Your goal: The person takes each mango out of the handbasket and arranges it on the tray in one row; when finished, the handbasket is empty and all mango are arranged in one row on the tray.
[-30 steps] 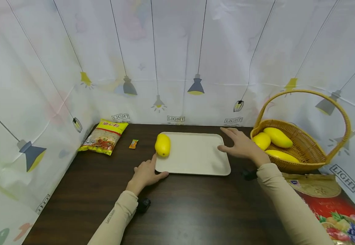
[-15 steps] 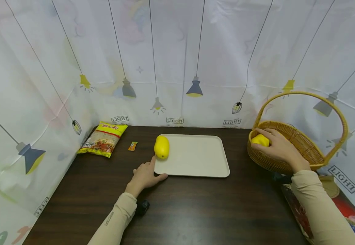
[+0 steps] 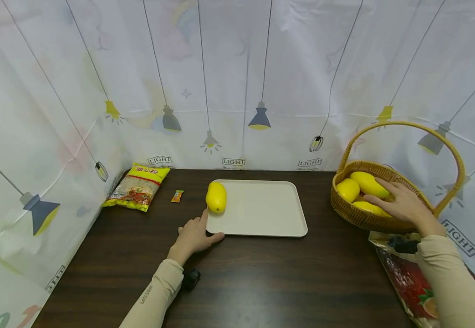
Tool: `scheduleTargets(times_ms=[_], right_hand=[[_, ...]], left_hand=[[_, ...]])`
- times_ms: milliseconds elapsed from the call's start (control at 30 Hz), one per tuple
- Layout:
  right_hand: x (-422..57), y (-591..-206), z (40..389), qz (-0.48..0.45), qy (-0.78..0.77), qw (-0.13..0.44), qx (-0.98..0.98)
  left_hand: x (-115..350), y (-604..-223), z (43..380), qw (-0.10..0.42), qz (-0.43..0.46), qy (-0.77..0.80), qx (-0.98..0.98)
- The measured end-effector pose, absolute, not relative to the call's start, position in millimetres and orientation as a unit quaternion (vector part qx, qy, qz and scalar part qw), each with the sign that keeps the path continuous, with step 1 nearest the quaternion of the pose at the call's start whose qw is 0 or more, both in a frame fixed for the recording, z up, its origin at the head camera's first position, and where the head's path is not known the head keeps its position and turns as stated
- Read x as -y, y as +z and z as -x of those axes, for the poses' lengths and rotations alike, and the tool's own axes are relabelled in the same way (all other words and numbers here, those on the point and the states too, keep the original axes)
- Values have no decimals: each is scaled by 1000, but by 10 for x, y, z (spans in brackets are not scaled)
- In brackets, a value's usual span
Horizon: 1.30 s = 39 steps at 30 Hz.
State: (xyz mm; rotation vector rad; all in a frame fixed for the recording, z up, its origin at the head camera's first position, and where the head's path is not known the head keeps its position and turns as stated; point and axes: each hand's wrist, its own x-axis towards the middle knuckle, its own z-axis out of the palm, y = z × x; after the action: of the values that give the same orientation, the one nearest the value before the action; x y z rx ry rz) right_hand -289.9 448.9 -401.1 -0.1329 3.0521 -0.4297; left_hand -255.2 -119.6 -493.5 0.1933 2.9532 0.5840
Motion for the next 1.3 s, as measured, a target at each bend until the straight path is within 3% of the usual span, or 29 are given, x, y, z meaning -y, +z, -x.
scheduleTargets(times_ms=[333, 733, 1300], right_hand=[[-4543, -4213, 3052, 51, -141, 90, -985], [-4530, -4277, 3055, 54, -109, 109, -987], [-4597, -4254, 2992, 57, -133, 64, -987]], left_hand=[[1218, -4949, 2533, 62, -60, 201, -976], [1203, -4936, 2520, 59, -63, 196, -977], [1193, -4944, 2544, 61, -68, 200, -976]])
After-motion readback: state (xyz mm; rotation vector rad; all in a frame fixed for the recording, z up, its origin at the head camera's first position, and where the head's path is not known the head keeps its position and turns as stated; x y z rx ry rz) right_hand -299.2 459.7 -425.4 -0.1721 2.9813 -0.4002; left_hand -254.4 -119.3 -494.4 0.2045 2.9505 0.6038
